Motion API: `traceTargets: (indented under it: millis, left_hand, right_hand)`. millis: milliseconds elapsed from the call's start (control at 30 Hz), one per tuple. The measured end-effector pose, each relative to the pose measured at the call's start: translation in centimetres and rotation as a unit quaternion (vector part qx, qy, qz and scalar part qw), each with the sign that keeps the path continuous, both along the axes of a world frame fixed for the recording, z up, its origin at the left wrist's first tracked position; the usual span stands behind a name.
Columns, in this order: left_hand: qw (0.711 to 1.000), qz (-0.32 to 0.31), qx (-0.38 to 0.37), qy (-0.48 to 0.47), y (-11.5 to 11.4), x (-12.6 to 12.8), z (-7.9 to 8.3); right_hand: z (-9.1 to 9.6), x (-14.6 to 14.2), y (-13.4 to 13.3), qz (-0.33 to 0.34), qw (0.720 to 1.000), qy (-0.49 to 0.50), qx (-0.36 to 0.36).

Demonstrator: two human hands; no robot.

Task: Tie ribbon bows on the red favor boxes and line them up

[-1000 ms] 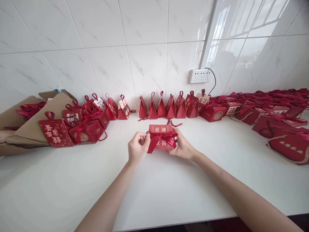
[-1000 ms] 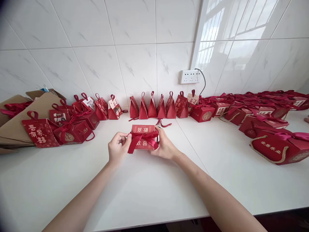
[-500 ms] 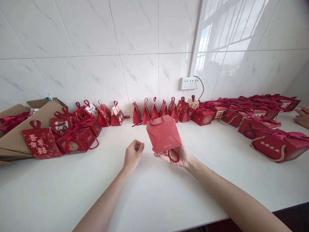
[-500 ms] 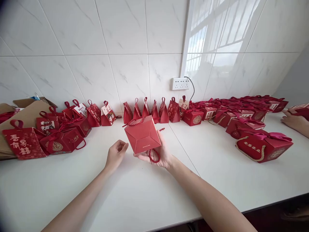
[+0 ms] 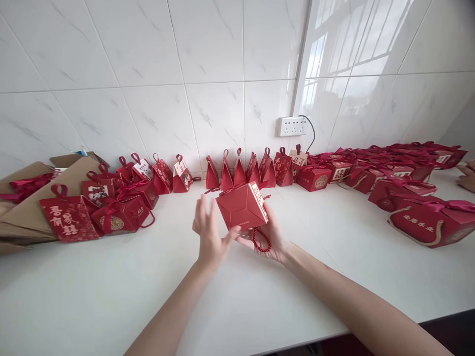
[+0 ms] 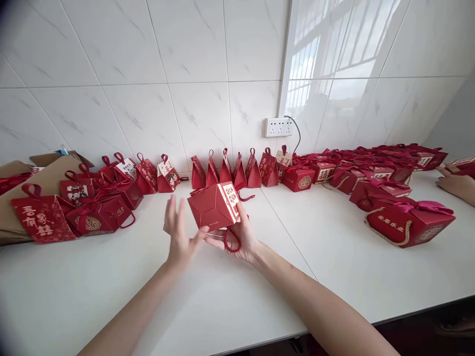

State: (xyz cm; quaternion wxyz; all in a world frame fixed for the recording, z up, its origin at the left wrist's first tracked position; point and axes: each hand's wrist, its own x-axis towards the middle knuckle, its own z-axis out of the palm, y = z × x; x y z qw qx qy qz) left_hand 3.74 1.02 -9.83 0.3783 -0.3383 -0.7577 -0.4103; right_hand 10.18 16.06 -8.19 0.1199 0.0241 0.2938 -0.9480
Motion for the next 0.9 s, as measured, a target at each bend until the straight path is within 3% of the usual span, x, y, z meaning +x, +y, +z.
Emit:
traceTargets:
  millis: [67,167,267,333,400,500,633,767,833,900]
  left_hand:
    - [0.992,-0.023,-0.108,0.057,0.5,1.1,0.1]
    - [0.961,-0.16,-0.193,0.115,1.2,2.5,0.1]
    - [0.92,-0.331,-0.142,0.155,1.6,3.3,0.0]
    - [0.911,-0.375,-0.081,0.152,1.4,3.4,0.0]
    - [0.919,-0.37,-0.04,0.131,0.9,3.0,0.1]
    - [0.943,-0.332,-0.005,0.04,-0.3,1.9,0.3]
    - [0.972,-0.198,-0.015,-0.126,-0.7,0.8,0.1]
    - [0.995,-0.089,-0.041,-0.035,1.2,2.1,-0.3]
    - [0.992,-0.08,-0.099,0.014,2.2,3.4,-0.5]
    - [0.979,-0.12,-0.159,0.045,2.7,4.5,-0.5]
  right_hand:
    - [-0.5,-0.1,-0.2,-0.02,1.0,-0.006,0.014]
    - [-1.1,-0.3,-0.2,-0.037,0.998,-0.039,0.038]
    - [-1.2,-0.4,-0.4,-0.047,0.997,-0.041,0.045]
    - [-1.1,-0.5,-0.5,-0.031,0.998,-0.015,0.047]
    - [-0.9,-0.5,-0.5,-0.028,0.997,0.01,0.076]
    - [-0.2,-0.2,-0.1,-0.108,0.978,0.062,0.17]
    - [0.8,0.3,0.5,-0.221,0.939,0.114,0.238]
    - [0.9,0.4,-0.3,-0.201,0.963,0.093,0.155]
    - [0.7,0.2,-0.7,-0.168,0.98,0.059,0.083]
    - [0.4,0.1,-0.9,-0.148,0.988,0.029,0.022]
